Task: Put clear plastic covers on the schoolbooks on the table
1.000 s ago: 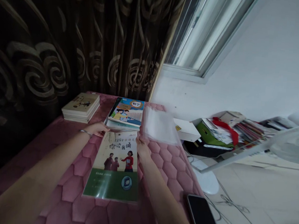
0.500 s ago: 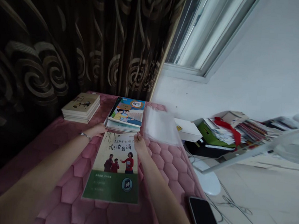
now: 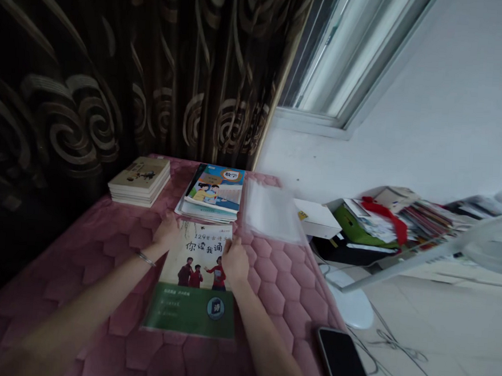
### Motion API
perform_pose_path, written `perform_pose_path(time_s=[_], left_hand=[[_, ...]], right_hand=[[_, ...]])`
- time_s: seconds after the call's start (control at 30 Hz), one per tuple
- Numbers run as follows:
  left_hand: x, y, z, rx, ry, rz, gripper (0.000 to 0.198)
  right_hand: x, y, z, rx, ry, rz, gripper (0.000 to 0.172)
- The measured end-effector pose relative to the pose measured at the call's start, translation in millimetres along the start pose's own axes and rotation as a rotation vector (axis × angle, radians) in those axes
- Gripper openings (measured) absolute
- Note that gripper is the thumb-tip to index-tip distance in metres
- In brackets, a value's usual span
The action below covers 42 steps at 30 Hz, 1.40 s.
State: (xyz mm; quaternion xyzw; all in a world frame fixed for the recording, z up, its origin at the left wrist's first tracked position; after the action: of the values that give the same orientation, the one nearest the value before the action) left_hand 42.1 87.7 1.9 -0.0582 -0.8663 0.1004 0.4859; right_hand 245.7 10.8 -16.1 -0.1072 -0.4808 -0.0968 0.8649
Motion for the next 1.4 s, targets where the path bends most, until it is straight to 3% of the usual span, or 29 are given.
perform_pose_path(time_s=[0.13,0.33,0.5,0.6,0.67,0.73,0.8,0.87,0.97,1.2,1.4], left_hand=[[-7.7,-33.5,-2.3,0.033,0.035,-0.043,0.05],[-23.8,-65.8,-6.6,0.041,0.161,-0.068,0.083],[-31.4,-62.6,0.4,0.0,0.214,-0.193,0.054],[-31.0,-61.5,1.1,-0.004,0.263,-0.234,0.05],[-35.8,-67.8,-8.1,-0.087,0.343,-0.267,0.052],[-49.6,-78.6,-24.1,-0.252,0.414,-0.234,0.055],[-70.4,-89.9,-40.2,-0.406,0.422,-0.11,0.059],[-89.6,-97.3,-50.0,-0.472,0.385,-0.025,0.059],[-103.0,-96.9,-47.5,-0.46,0.325,-0.031,0.06],[-81.4,-81.0,-7.9,-0.312,0.373,-0.205,0.059],[-72.2,-81.7,2.5,-0.253,0.396,-0.223,0.058]], right_hand=[[-0.2,-1.6,1.6,0.015,-0.015,-0.012,0.035],[-1.1,-7.1,3.5,0.008,-0.051,-0.043,0.035],[-1.3,-14.4,6.8,0.06,-0.128,-0.078,0.039],[-4.7,-15.2,5.6,0.08,-0.181,-0.047,0.039],[-6.7,-14.5,4.2,0.079,-0.202,-0.041,0.038],[-7.7,-13.4,3.1,0.085,-0.212,-0.04,0.038],[-8.0,-12.5,2.2,0.084,-0.21,-0.013,0.039],[-7.7,-12.7,2.0,0.08,-0.201,0.015,0.039],[-6.4,-15.0,3.1,0.09,-0.206,0.004,0.039],[-8.0,-16.8,4.1,0.108,-0.256,-0.002,0.041],[-6.9,-17.6,4.6,0.128,-0.291,-0.019,0.041]])
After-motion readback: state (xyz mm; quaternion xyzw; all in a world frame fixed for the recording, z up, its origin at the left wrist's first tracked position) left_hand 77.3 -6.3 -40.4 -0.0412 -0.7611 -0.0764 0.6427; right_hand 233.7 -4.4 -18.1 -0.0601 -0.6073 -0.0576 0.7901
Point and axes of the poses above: each hand's wrist, its own y-axis towards the middle knuckle, its own x-axis out of the back of the hand, z = x × y, the point moved 2 cm from there along y, towards the middle knuckle, and after that the axes turned 9 degrees about z, right-handed, at the moved point
